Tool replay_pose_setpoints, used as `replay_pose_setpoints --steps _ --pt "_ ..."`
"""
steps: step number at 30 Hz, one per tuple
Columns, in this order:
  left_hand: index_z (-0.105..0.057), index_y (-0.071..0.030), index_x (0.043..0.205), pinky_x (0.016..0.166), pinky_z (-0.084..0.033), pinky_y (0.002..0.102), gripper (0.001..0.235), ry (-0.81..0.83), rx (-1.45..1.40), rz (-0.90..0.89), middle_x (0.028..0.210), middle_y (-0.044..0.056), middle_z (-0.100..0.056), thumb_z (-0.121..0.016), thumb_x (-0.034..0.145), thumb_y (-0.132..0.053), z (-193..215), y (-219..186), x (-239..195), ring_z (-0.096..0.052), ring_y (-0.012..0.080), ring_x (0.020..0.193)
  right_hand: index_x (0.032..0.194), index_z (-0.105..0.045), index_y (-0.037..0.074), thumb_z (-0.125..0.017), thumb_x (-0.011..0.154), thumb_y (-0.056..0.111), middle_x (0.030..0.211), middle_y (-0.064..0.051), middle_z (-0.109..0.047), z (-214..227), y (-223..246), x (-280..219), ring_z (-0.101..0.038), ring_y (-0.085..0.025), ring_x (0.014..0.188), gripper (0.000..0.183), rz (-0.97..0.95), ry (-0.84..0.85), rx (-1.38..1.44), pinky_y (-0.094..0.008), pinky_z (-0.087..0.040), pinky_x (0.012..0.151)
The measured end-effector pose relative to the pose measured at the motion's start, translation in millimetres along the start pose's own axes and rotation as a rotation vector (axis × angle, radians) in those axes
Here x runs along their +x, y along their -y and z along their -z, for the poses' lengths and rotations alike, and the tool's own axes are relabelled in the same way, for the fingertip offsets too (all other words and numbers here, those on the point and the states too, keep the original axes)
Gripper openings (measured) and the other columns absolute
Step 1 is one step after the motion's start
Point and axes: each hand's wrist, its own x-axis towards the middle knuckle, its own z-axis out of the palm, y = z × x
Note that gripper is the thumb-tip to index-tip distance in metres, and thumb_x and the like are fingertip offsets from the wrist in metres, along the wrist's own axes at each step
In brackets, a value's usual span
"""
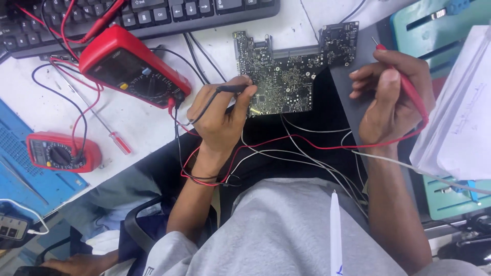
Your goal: The person uses a multimeter to test points on a circuit board. They hold the board with one hand and touch various components with the probes. The person also tests a small cylindrical component connected to the board.
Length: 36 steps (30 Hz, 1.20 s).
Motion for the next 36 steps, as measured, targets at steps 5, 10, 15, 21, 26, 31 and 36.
replay_pose_setpoints --steps 5,10,15,21,26,31,36 --pt "-0.075 0.002 0.094 0.057 -0.053 0.029 0.027 0.003 0.017 -0.055 0.092 0.01 -0.078 -0.067 0.103 -0.022 12.2 0.1 0.8 -0.07 0.0205 0.067 0.123 -0.056 -0.007 -0.046 0.12 0.03 0.09 -0.029 -0.066 1.9 8.6 -2.0 -0.063 -0.03 0.067 0.038 0.069 0.009 0.002 -0.034 -0.054 0.059" --pt "-0.067 -0.001 0.104 0.073 -0.058 0.038 0.026 -0.042 -0.196 -0.11 0.092 0.013 -0.074 -0.059 0.106 -0.026 35.0 -7.4 -3.4 -0.075 0.0293 0.079 0.136 -0.05 -0.011 -0.046 0.118 0.007 0.107 -0.03 -0.068 11.6 37.0 -4.3 -0.065 -0.03 0.085 0.026 -0.061 0.1 -0.103 -0.032 -0.055 0.064" --pt "-0.068 -0.006 0.107 0.078 -0.054 0.035 0.032 -0.022 -0.355 0.096 0.096 0.011 -0.065 -0.055 0.108 -0.036 37.4 -32.2 -61.7 -0.065 0.025 0.082 0.138 -0.052 -0.011 -0.049 0.112 -0.008 0.121 -0.028 -0.069 39.0 65.8 -21.2 -0.072 -0.033 0.103 0.026 -0.025 0.404 -0.302 -0.038 -0.062 0.086" --pt "-0.059 -0.004 0.083 0.085 -0.054 0.04 0.022 -0.102 -0.899 0.626 0.094 0.017 -0.062 -0.049 0.096 -0.018 6.1 -49.5 -149.1 -0.064 0.0295 0.091 0.122 -0.072 0.012 -0.063 0.094 0.003 0.117 -0.007 -0.079 32.7 75.8 -50.7 -0.077 -0.018 0.102 0.03 -0.29 0.865 -0.371 -0.029 -0.061 0.086" --pt "-0.062 -0.003 0.071 0.057 -0.051 0.028 0.012 -0.255 -0.862 0.829 0.084 0.015 -0.063 -0.06 0.082 0.002 -7.4 -15.9 -173.1 -0.067 0.0217 0.072 0.112 -0.077 0.005 -0.079 0.086 0.012 0.083 -0.017 -0.074 -14.4 29.6 -98.0 -0.073 -0.04 0.084 0.027 -0.343 0.694 -0.131 -0.046 -0.06 0.073" --pt "-0.072 0.0 0.086 0.05 -0.048 0.028 0.02 -0.173 -0.819 0.789 0.084 0.01 -0.059 -0.054 0.092 -0.007 -8.4 5.3 -152.8 -0.049 0.0083 0.055 0.122 -0.073 0.014 -0.049 0.11 0.02 0.132 -0.015 -0.053 -50.5 0.5 -115.1 -0.054 -0.041 0.127 0.027 -0.272 0.623 -0.027 -0.052 -0.042 0.11" --pt "-0.075 -0.006 0.091 0.055 -0.05 0.028 0.027 -0.127 -0.554 0.764 0.078 0.004 -0.056 -0.056 0.076 0.006 -10.0 -0.7 -134.7 -0.056 0.0137 0.061 0.119 -0.073 0.004 -0.058 0.108 0.017 0.09 -0.014 -0.062 -83.4 -38.2 -120.9 -0.066 -0.029 0.074 0.022 -0.162 0.376 -0.002 -0.041 -0.055 0.073"
